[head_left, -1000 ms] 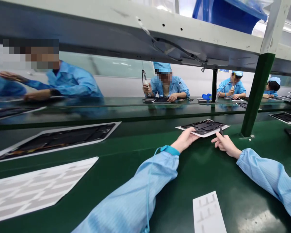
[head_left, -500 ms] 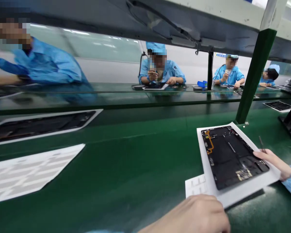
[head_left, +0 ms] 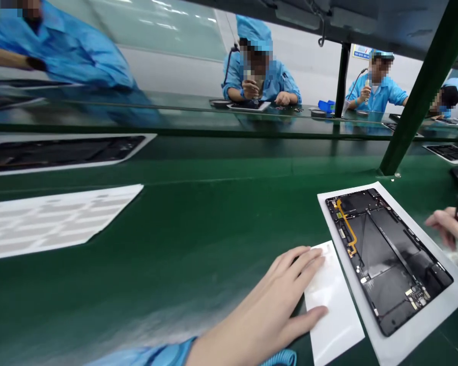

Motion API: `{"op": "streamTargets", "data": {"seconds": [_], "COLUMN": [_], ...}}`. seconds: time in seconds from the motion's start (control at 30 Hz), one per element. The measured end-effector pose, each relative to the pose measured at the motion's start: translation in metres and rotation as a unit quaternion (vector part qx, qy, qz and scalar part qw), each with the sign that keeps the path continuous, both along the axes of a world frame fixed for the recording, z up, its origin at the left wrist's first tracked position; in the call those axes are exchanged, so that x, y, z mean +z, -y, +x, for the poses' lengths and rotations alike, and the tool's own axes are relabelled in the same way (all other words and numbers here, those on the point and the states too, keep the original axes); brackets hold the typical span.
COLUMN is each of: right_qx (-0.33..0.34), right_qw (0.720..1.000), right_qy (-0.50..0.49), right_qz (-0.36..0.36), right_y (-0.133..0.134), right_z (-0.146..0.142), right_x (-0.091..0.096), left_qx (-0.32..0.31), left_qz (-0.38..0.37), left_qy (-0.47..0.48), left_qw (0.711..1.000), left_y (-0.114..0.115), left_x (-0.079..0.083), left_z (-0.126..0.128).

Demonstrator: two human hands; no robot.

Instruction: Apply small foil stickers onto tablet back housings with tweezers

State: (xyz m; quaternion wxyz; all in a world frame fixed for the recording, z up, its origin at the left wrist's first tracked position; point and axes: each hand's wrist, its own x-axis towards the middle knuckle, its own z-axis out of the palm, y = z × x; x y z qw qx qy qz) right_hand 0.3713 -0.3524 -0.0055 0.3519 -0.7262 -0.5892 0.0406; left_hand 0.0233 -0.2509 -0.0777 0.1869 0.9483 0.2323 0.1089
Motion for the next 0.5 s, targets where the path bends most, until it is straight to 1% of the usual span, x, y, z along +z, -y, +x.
{"op": "streamTargets", "data": {"seconds": [0.03, 0.07, 0.1, 0.13, 0.17, 0.23, 0.27, 0.3, 0.33, 0.37, 0.43, 0.5], "right_qx": [0.009, 0.029, 0.062, 0.114, 0.181, 0.310, 0.351, 0.374, 0.383, 0.379, 0.357, 0.336], "right_qw": [0.998, 0.991, 0.981, 0.967, 0.943, 0.888, 0.863, 0.849, 0.842, 0.843, 0.855, 0.869], "right_qy": [-0.063, -0.128, -0.179, -0.215, -0.250, -0.291, -0.306, -0.313, -0.318, -0.321, -0.318, -0.313], "right_qz": [0.005, -0.007, -0.039, -0.074, -0.122, -0.178, -0.194, -0.203, -0.207, -0.208, -0.199, -0.185], "right_y": [-0.007, -0.015, -0.024, -0.033, -0.043, -0.063, -0.071, -0.079, -0.084, -0.088, -0.091, -0.089], "right_z": [-0.014, -0.030, -0.047, -0.065, -0.082, -0.112, -0.123, -0.131, -0.137, -0.141, -0.143, -0.142], "right_x": [0.004, 0.006, 0.006, 0.005, 0.002, -0.007, -0.013, -0.020, -0.028, -0.035, -0.047, -0.054], "left_qx": [0.005, 0.010, 0.013, 0.014, 0.012, 0.005, 0.002, -0.001, -0.001, -0.001, 0.002, 0.005], "left_qz": [0.000, 0.000, 0.002, 0.003, 0.005, 0.008, 0.011, 0.016, 0.022, 0.027, 0.032, 0.028], "left_qy": [-0.002, -0.004, -0.007, -0.011, -0.015, -0.022, -0.026, -0.032, -0.040, -0.051, -0.073, -0.086], "left_qw": [1.000, 1.000, 1.000, 1.000, 1.000, 1.000, 1.000, 0.999, 0.999, 0.998, 0.997, 0.996], "left_y": [0.000, -0.001, -0.001, -0.002, -0.003, -0.003, -0.003, -0.002, -0.002, -0.001, 0.000, 0.001], "left_x": [0.000, 0.000, 0.000, 0.000, 0.001, 0.003, 0.005, 0.007, 0.009, 0.010, 0.012, 0.011], "left_z": [0.000, 0.000, 0.001, 0.001, 0.002, 0.003, 0.004, 0.006, 0.007, 0.008, 0.009, 0.009]}}
